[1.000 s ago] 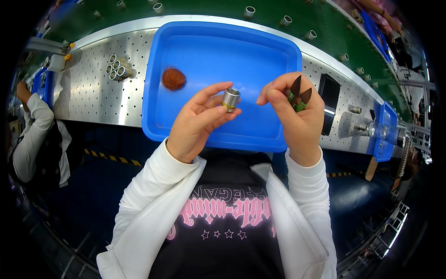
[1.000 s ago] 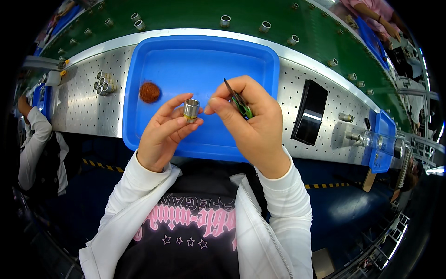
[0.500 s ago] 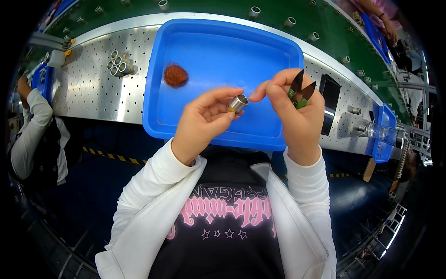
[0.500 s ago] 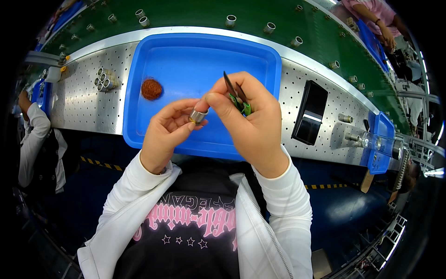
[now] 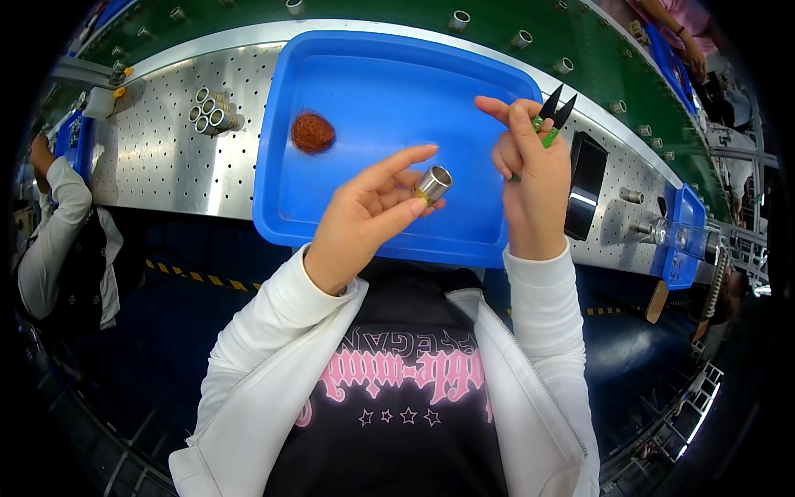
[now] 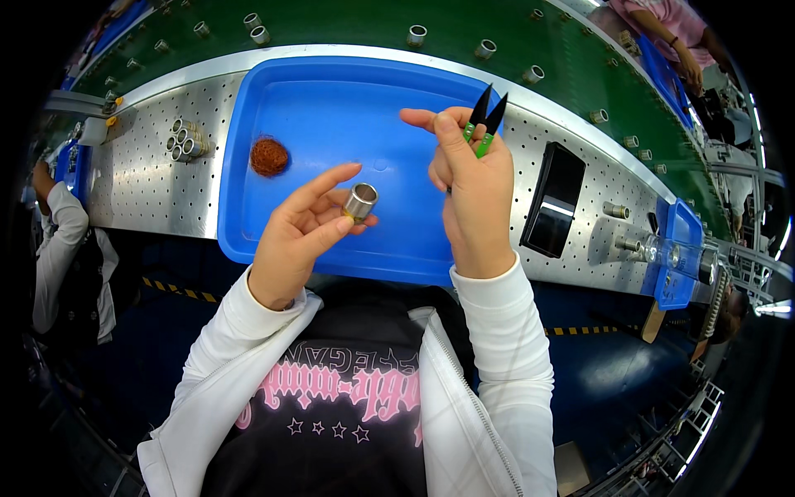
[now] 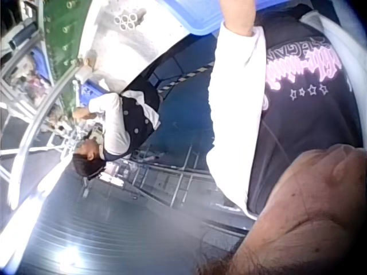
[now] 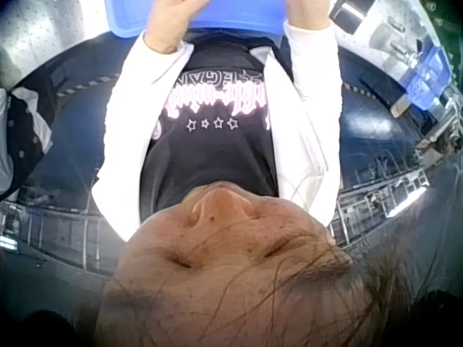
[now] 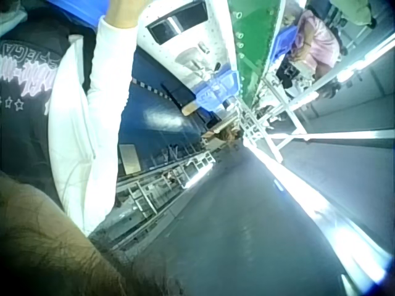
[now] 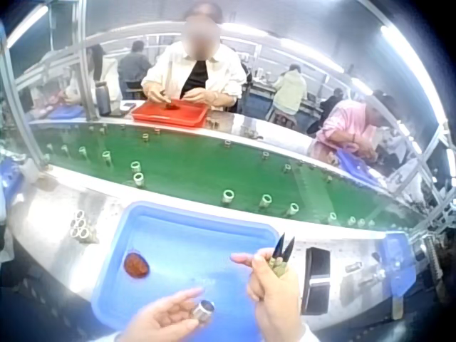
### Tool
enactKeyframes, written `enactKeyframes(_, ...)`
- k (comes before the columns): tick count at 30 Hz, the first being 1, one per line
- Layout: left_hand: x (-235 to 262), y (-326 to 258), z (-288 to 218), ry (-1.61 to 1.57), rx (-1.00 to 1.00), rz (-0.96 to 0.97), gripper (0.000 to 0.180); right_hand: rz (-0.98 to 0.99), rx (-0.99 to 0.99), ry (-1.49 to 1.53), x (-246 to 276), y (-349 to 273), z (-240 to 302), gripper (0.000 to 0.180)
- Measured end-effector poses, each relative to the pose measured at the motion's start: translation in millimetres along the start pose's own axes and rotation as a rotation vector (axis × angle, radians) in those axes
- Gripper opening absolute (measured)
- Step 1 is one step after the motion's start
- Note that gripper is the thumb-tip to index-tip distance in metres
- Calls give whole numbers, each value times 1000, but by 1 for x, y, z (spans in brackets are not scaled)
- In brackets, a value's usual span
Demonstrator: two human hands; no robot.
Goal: The person picks up small cylindrical metal parts from a blue tray and uses a pair of green-handled pliers to trim or deburr the edges. The person repeatedly rotates the parts and applies the pliers to the edges before placing them back on the tray.
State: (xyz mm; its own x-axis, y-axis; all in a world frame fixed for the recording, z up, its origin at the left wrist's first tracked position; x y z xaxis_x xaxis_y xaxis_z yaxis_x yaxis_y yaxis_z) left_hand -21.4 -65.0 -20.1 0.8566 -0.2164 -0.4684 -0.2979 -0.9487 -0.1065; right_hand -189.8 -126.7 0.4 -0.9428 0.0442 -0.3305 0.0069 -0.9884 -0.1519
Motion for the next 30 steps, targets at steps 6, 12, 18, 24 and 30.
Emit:
enactKeyframes(6, 8, 2, 0, -36, 22, -110, 45, 42, 148, 70, 8, -8, 10, 16)
enactKeyframes(12, 7, 4, -3, -67, 12, -165, 39, 189, 328, 85, 6, -20, 32, 14)
enactKeyframes(18, 9, 3, 0, -61, -3, -170, 38, 323, 407, -32, -9, -29, 47, 15)
enactKeyframes(24, 10, 2, 5, 18, -64, -113, 38, 430, 460, -158, -25, -31, 53, 13)
enactKeyframes(30, 9, 1, 7, 51, -56, -87, 38, 385, 496, -185, -28, -28, 58, 16)
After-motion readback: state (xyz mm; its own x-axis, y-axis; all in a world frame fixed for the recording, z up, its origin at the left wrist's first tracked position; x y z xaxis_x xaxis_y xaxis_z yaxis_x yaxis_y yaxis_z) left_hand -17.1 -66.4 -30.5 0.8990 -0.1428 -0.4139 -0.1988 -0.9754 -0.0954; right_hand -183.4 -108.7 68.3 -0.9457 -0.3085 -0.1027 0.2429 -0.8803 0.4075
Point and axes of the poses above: each hand's wrist, its own y-axis towards the middle knuckle, its own x-axis out of the back of the hand, z = x × y, the point moved 3 cm from there along y, towards the middle knuckle, and after that the axes turned 5 degrees about -x, right-handed, at the moved point
